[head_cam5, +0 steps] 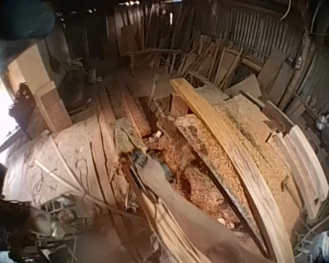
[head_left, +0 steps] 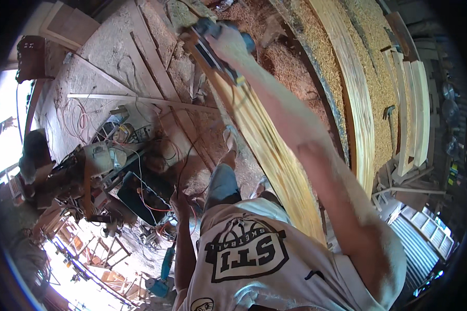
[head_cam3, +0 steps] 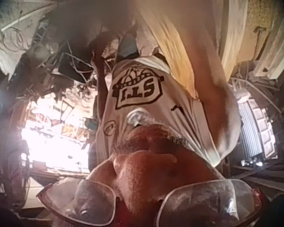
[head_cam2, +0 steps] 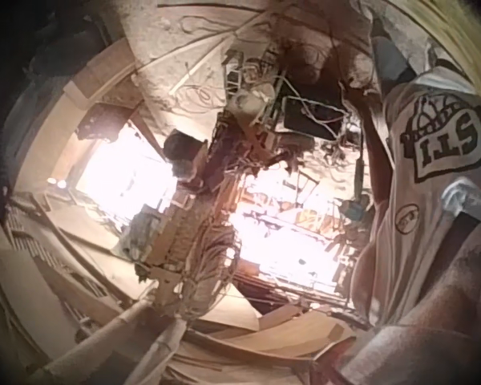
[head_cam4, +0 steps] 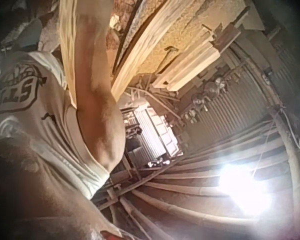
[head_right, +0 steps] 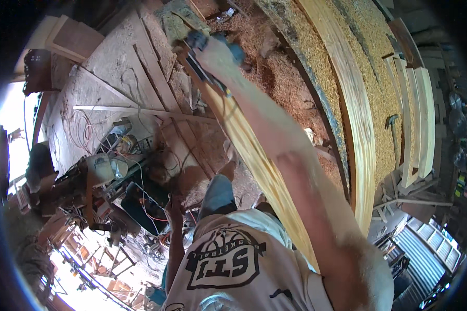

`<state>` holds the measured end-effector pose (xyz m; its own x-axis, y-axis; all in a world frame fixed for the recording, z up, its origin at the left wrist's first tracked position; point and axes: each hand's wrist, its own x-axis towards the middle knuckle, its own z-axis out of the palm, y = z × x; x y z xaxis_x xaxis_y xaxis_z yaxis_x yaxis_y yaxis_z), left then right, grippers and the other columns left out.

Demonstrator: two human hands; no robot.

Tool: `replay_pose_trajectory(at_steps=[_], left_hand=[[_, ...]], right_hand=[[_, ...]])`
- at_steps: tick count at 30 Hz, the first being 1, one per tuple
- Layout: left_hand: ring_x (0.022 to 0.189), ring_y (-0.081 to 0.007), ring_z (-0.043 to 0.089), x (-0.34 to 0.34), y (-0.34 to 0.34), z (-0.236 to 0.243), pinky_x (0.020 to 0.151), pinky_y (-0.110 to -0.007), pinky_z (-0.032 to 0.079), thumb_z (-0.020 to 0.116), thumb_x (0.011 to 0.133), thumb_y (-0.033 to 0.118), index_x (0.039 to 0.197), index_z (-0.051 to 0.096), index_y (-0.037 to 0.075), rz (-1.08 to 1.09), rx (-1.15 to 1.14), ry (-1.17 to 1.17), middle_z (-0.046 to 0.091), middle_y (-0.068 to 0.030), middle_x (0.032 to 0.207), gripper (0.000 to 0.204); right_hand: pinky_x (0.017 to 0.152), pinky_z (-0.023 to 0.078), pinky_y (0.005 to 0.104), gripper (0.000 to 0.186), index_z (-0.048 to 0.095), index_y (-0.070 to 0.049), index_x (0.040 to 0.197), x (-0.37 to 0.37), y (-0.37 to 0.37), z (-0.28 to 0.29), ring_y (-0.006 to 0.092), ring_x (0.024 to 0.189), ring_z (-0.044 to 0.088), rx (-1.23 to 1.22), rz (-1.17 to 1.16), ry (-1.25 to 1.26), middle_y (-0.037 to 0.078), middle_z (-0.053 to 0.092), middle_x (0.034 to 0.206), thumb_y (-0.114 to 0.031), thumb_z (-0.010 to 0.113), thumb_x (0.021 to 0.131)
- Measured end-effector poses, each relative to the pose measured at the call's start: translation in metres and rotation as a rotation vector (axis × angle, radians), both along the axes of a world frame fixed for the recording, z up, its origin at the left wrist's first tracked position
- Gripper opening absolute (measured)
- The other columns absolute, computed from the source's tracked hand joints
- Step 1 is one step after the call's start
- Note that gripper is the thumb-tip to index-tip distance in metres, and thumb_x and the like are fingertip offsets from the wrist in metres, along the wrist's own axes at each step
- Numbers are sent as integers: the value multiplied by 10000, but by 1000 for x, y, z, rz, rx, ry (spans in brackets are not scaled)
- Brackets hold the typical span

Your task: Planing a piece of wood with a power planer.

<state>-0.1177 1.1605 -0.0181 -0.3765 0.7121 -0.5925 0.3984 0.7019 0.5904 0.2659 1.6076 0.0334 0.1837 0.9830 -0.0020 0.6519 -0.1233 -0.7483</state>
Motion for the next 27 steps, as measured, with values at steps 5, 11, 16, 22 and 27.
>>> replay_pose_trajectory(at_steps=[5, 11, 16, 22, 27], left_hand=[[552, -137, 582, -1, 25, 24, 533, -345, 450, 551, 1117, 372, 1149, 813, 41, -62, 44, -72, 605, -34, 607, 423], [531, -156, 600, -42, -48, -4, 516, -393, 460, 564, 1118, 394, 1090, 836, 42, -4, -11, 61, 621, -81, 611, 445], [707, -280, 699, -71, -158, -43, 665, -471, 510, 589, 1105, 293, 1001, 811, 35, -3, 210, 384, 698, -156, 759, 356], [1175, -476, 631, -34, -180, -15, 1036, -534, 495, 598, 1058, 145, 1236, 699, -11, -250, 516, 715, 700, -204, 1246, 257], [1316, -470, 590, 12, -227, -16, 1122, -511, 469, 587, 1107, 221, 1340, 645, 8, -403, 611, 477, 659, -239, 1377, 321]], right_hand=[[920, 610, 546, 635, 723, 57, 1178, -2, 61, -7, 490, 964, 760, 178, -33, -8, 301, 775, 995, -540, 706, 962], [872, 605, 514, 672, 722, -11, 1238, 36, -18, 8, 426, 924, 767, 19, -26, -30, 236, 770, 943, -632, 675, 984], [782, 585, 416, 600, 656, -101, 1436, 69, -299, 20, 249, 814, 766, -118, -65, 61, 148, 795, 964, -469, 792, 983], [679, 564, 333, 622, 632, -110, 1522, 125, -611, 78, 146, 691, 684, -488, -298, 246, 109, 760, 878, -371, 821, 990], [668, 565, 343, 668, 618, -33, 1511, 141, -782, 132, 161, 691, 692, -625, -328, 188, 111, 763, 882, -408, 811, 992]])
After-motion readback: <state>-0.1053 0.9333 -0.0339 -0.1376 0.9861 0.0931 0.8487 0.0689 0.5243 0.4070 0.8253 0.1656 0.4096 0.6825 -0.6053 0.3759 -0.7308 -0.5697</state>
